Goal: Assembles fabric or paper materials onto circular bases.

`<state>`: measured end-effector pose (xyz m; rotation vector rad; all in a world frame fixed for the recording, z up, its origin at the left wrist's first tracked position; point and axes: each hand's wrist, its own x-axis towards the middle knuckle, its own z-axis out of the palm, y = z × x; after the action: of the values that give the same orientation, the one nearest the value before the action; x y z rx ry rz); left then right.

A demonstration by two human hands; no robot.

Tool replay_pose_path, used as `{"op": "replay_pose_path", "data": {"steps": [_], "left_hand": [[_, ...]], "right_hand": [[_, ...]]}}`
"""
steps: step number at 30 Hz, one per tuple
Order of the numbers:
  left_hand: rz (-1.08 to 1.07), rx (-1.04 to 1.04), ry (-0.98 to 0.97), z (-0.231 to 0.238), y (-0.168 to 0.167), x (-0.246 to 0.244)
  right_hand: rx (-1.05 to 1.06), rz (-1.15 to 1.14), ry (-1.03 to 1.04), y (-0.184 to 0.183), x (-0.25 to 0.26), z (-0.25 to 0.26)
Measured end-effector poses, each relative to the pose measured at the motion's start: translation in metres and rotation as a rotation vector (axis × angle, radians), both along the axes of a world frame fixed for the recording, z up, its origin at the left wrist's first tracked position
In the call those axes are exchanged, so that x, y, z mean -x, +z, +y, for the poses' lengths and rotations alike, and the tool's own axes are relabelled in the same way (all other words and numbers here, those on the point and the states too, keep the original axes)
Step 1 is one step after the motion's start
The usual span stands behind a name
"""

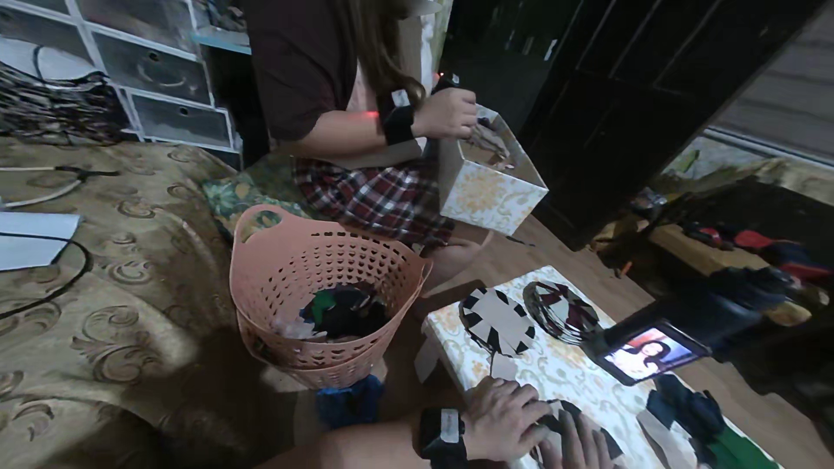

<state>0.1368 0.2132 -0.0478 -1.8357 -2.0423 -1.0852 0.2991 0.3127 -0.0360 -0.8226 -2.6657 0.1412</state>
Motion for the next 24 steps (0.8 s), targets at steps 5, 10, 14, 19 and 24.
{"op": "replay_pose_path", "data": {"steps": [5, 10, 14, 19, 24], "left_hand": [[0.011, 0.036, 0.000, -0.0023, 0.0026, 0.0009], [0.022, 0.022, 0.005, -0.0015, 0.0011, 0.0014], [0.020, 0.042, -0.001, -0.0018, 0.0017, 0.0023], [0.028, 0.030, 0.006, -0.0016, 0.0008, 0.0021], [0.023, 0.033, 0.003, -0.0018, 0.0020, 0.0025]], "right_hand": [[0.002, 0.011, 0.001, 0.0031, 0.0005, -0.0035], [0.010, 0.012, -0.010, 0.0019, 0.0001, -0.0033], [0.009, 0.009, -0.021, 0.0017, 0.0002, -0.0031], [0.015, 0.001, -0.018, 0.0020, 0.0005, -0.0026], [0.014, -0.009, -0.024, 0.0032, 0.0011, -0.0028]]}}
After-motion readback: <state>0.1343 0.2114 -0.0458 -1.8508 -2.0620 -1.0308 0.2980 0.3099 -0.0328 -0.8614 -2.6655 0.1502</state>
